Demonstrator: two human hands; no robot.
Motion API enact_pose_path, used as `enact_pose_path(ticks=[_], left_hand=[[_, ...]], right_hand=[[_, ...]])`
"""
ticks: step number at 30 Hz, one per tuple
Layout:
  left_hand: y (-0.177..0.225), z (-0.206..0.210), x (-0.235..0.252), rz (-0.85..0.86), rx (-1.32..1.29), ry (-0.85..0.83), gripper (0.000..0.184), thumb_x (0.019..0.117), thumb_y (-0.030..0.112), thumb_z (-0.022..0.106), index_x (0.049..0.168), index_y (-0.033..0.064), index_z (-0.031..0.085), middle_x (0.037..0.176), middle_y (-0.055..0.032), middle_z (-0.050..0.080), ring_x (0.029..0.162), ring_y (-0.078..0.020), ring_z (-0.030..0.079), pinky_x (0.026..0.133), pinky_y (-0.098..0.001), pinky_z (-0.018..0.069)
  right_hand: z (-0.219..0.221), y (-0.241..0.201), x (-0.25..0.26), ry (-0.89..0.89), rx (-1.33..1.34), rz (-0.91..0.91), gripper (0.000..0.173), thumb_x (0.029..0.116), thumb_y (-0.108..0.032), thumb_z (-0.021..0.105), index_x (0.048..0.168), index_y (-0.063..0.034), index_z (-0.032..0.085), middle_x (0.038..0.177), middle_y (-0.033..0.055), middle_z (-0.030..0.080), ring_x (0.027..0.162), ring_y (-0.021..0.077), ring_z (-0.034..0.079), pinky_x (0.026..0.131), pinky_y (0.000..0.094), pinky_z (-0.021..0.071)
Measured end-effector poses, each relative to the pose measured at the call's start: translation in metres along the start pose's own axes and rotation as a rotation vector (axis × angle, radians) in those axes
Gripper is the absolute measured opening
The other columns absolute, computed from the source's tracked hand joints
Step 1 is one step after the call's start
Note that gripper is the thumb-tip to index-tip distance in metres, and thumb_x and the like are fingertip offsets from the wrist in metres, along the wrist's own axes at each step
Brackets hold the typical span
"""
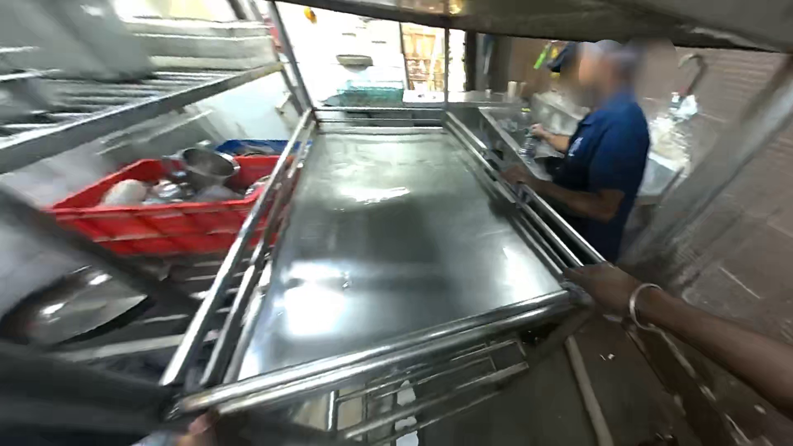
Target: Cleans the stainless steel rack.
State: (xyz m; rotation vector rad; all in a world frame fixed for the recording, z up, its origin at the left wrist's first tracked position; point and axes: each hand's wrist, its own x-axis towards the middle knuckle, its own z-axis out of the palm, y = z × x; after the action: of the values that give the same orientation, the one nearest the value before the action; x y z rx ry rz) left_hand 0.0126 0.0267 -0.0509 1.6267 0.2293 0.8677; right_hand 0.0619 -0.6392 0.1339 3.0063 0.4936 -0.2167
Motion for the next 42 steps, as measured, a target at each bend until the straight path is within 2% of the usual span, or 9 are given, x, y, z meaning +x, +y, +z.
enact_pose_path(ticks=[3, 10, 15, 20, 23, 26, 33, 38, 42], left_hand=[[0.023, 0.026, -0.010, -0.100, -0.060, 0.097, 0.078, 0.0958, 0.041, 0.047, 0.141, -0.0177, 0.024, 0.115, -0.0087, 0.056, 0.099, 0.0056, 0.058, 0.090, -0.0163, 0.0502], [0.022, 0.033, 0.000, -0.014, -0.075, 0.114, 0.116, 0.0761, 0.085, 0.059, 0.135, -0.0131, 0.038, 0.110, -0.0032, 0.062, 0.099, 0.0020, 0.062, 0.090, -0.0212, 0.0534], [0.024, 0.036, 0.002, 0.065, -0.011, 0.056, 0.117, 0.0693, 0.092, 0.059, 0.127, -0.0092, 0.049, 0.104, -0.0022, 0.066, 0.095, 0.0003, 0.065, 0.086, -0.0253, 0.0563], [0.032, 0.043, 0.003, 0.117, 0.174, 0.036, 0.111, 0.0759, 0.092, 0.048, 0.116, -0.0105, 0.060, 0.096, -0.0093, 0.069, 0.086, -0.0042, 0.066, 0.083, -0.0296, 0.0568], [0.023, 0.033, 0.000, -0.001, 0.183, -0.046, 0.116, 0.0758, 0.094, 0.044, 0.131, -0.0076, 0.054, 0.110, -0.0142, 0.068, 0.098, -0.0109, 0.067, 0.092, -0.0363, 0.0558], [0.014, 0.034, -0.002, -0.055, 0.106, -0.019, 0.120, 0.0708, 0.096, 0.048, 0.135, -0.0056, 0.051, 0.111, -0.0113, 0.068, 0.098, -0.0093, 0.067, 0.090, -0.0345, 0.0569], [0.019, 0.040, 0.004, -0.030, 0.114, 0.002, 0.118, 0.0708, 0.098, 0.043, 0.129, -0.0044, 0.056, 0.102, -0.0081, 0.069, 0.088, -0.0079, 0.067, 0.082, -0.0345, 0.0588], [0.020, 0.033, 0.012, 0.029, 0.121, -0.023, 0.110, 0.0705, 0.098, 0.045, 0.120, 0.0005, 0.059, 0.085, -0.0036, 0.066, 0.067, -0.0089, 0.064, 0.062, -0.0351, 0.0591], [0.019, 0.042, 0.013, 0.084, 0.147, 0.008, 0.103, 0.0718, 0.097, 0.046, 0.115, 0.0045, 0.062, 0.082, -0.0013, 0.066, 0.066, -0.0087, 0.064, 0.061, -0.0359, 0.0586]], right_hand=[[-0.009, -0.073, 0.034, 0.005, -0.009, -0.169, 0.046, 0.0934, -0.052, 0.067, 0.120, -0.0146, 0.066, 0.095, 0.0083, 0.072, 0.088, 0.0296, 0.071, 0.077, 0.0530, 0.0569], [-0.059, -0.323, 0.089, 0.013, 0.124, -0.255, 0.041, 0.0843, -0.020, 0.078, 0.121, -0.0125, 0.062, 0.086, 0.0097, 0.069, 0.079, 0.0315, 0.070, 0.064, 0.0516, 0.0555], [-0.039, -0.277, 0.081, 0.191, 0.182, -0.353, 0.036, 0.0924, -0.029, 0.072, 0.124, -0.0137, 0.066, 0.094, 0.0129, 0.072, 0.084, 0.0340, 0.071, 0.070, 0.0555, 0.0568], [-0.009, -0.108, 0.032, 0.206, -0.003, -0.099, 0.041, 0.0843, -0.019, 0.080, 0.122, -0.0060, 0.070, 0.108, 0.0175, 0.073, 0.098, 0.0384, 0.071, 0.083, 0.0591, 0.0564], [-0.001, -0.043, 0.021, -0.004, -0.098, 0.051, 0.049, 0.0935, -0.041, 0.072, 0.129, -0.0079, 0.064, 0.116, 0.0176, 0.071, 0.108, 0.0389, 0.068, 0.092, 0.0600, 0.0523], [-0.016, -0.090, 0.045, -0.108, -0.084, -0.059, 0.050, 0.0948, -0.046, 0.068, 0.127, -0.0086, 0.063, 0.106, 0.0171, 0.072, 0.098, 0.0384, 0.070, 0.087, 0.0585, 0.0538], [-0.095, -0.392, 0.127, -0.215, 0.049, -0.259, 0.047, 0.0921, -0.029, 0.070, 0.132, -0.0079, 0.057, 0.103, 0.0187, 0.070, 0.100, 0.0390, 0.068, 0.086, 0.0589, 0.0534], [-0.083, -0.377, 0.117, -0.077, 0.100, -0.324, 0.045, 0.1006, -0.043, 0.061, 0.134, -0.0134, 0.056, 0.099, 0.0159, 0.071, 0.095, 0.0375, 0.070, 0.081, 0.0575, 0.0550], [-0.056, -0.286, 0.094, 0.065, 0.049, -0.289, 0.039, 0.0977, -0.043, 0.066, 0.124, -0.0136, 0.066, 0.097, 0.0125, 0.073, 0.088, 0.0336, 0.072, 0.077, 0.0557, 0.0569]])
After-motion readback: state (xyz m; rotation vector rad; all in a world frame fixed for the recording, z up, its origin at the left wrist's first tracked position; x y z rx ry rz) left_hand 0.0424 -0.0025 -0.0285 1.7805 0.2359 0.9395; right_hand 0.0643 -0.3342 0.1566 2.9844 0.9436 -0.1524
